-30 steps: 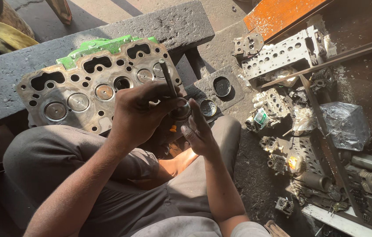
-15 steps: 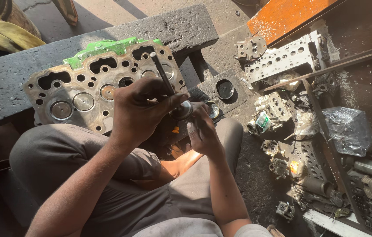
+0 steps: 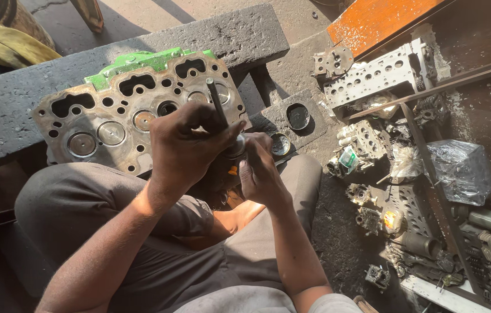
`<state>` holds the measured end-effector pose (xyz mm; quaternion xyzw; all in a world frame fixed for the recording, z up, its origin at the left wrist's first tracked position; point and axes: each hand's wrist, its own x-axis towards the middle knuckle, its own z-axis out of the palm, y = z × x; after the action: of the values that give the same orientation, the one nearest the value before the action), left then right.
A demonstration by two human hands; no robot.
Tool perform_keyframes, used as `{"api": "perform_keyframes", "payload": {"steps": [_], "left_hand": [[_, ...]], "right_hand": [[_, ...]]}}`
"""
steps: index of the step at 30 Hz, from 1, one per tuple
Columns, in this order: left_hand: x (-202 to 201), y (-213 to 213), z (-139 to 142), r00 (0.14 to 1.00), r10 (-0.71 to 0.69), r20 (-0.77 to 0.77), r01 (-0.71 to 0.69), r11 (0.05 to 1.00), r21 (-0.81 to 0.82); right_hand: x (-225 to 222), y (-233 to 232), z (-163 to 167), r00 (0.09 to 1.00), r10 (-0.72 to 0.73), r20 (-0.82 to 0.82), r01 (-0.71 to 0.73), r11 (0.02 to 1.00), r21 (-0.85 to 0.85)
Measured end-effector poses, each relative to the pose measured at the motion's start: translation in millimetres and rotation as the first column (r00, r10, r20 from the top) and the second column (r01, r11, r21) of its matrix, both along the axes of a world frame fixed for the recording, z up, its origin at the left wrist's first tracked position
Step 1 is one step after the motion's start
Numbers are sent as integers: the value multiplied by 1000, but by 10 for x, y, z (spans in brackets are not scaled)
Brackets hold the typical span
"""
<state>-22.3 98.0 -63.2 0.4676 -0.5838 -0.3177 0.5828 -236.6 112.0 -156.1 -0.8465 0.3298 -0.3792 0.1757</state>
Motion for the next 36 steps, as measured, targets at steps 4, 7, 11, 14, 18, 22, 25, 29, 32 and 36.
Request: {"api": "perform_keyframes", "payload": {"steps": [4,7,11,14,18,22,25,29,32,36], "left_hand": [[-2,-1,-20,999,29,-13,-29,1000,1],[-26,-5,-27,998,0,-55,2,1000,20],[-33,-27,-10,993,-50,-110,55,997,47],[20,-57,18,970,-79,-230,126,972,199],[51,-77,48,958,-62,-279,130,965,229],[20,-72,65,933,-92,-347,191,947,260],[27,-57,75,937,-116,-329,220,929,297],[29,-45,80,936,-201,-288,284,916,283],[-17,-43,64,890,-203,-407,342,889,304],[-35,-50,12,872,-203,-445,347,898,270]], "right_hand": [[-64,-17,98,969,-88,-230,64,992,-108],[-89,32,44,1000,-11,4,11,996,89],[-44,93,-76,983,53,175,-81,985,152],[-21,110,-77,997,57,53,-71,947,314],[-16,120,1,980,37,193,-95,948,303],[-15,126,27,976,94,198,-129,977,170],[-27,108,7,945,101,311,-212,913,349],[-27,101,12,738,48,674,-537,647,541],[15,113,43,484,99,870,-766,529,366],[73,121,47,644,114,756,-640,621,452]]}}
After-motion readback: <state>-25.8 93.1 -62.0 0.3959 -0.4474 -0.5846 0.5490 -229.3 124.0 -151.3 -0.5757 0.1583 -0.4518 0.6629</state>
